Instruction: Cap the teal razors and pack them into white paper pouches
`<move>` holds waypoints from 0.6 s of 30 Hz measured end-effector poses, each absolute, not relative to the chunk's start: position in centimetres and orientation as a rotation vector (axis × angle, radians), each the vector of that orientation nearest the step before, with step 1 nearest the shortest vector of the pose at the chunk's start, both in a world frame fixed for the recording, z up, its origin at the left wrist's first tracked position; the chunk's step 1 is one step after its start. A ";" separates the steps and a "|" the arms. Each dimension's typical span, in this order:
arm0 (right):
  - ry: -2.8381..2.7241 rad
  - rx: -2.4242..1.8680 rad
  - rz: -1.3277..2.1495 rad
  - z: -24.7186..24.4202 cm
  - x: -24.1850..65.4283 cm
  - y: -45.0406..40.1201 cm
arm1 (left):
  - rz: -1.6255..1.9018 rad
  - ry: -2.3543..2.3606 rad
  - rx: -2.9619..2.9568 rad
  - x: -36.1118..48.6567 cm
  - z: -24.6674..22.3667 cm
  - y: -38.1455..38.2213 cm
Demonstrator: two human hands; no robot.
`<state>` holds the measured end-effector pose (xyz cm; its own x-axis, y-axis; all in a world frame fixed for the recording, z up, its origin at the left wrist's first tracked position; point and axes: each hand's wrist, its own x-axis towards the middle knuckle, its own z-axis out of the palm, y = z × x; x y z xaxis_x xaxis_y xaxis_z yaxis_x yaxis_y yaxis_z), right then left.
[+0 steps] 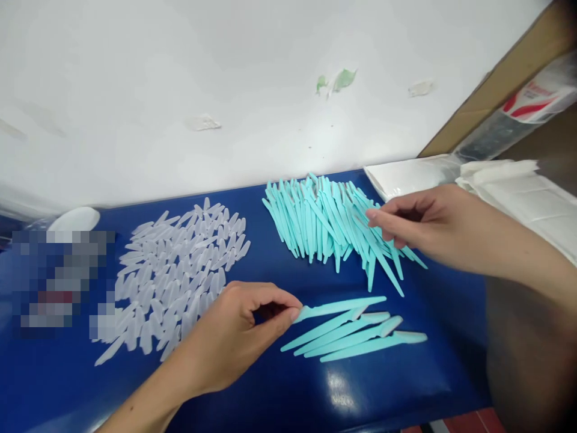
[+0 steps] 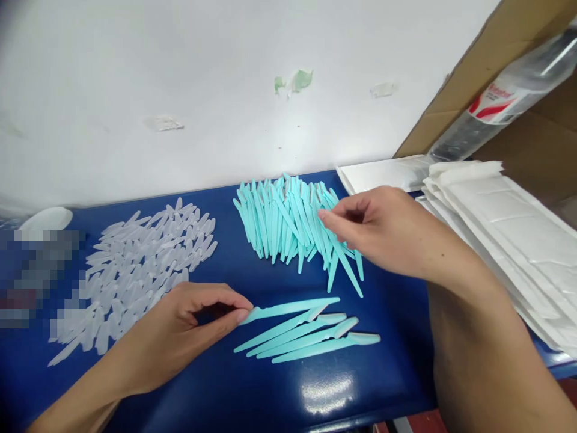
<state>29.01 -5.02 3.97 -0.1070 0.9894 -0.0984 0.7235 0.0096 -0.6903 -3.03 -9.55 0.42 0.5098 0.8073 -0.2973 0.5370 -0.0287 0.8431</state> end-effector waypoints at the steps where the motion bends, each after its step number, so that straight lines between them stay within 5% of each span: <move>1: -1.887 -1.798 0.762 4.2 29.3 -4.9 | 0.341 1.135 1.681 -3.3 0.5 -9.5; 4: -1.942 -1.730 0.746 4.7 28.9 -5.2 | 0.479 1.142 1.653 -4.3 1.5 -9.1; 9: -2.189 -1.235 1.382 4.7 25.1 -6.9 | 0.736 1.248 1.695 -4.1 2.7 -8.6; 13: -1.923 -1.272 1.672 4.0 22.0 -7.9 | 1.033 1.260 1.325 -2.3 1.3 -8.7; 18: -1.938 -1.350 1.682 4.1 22.9 -7.4 | 0.845 1.286 1.563 -0.9 1.2 -8.5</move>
<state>22.93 -7.44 4.14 -0.5439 0.7522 -0.3721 0.4743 -0.0903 -0.8757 -0.93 -8.45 1.19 0.2212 0.9743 -0.0418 0.3486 -0.0389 0.9365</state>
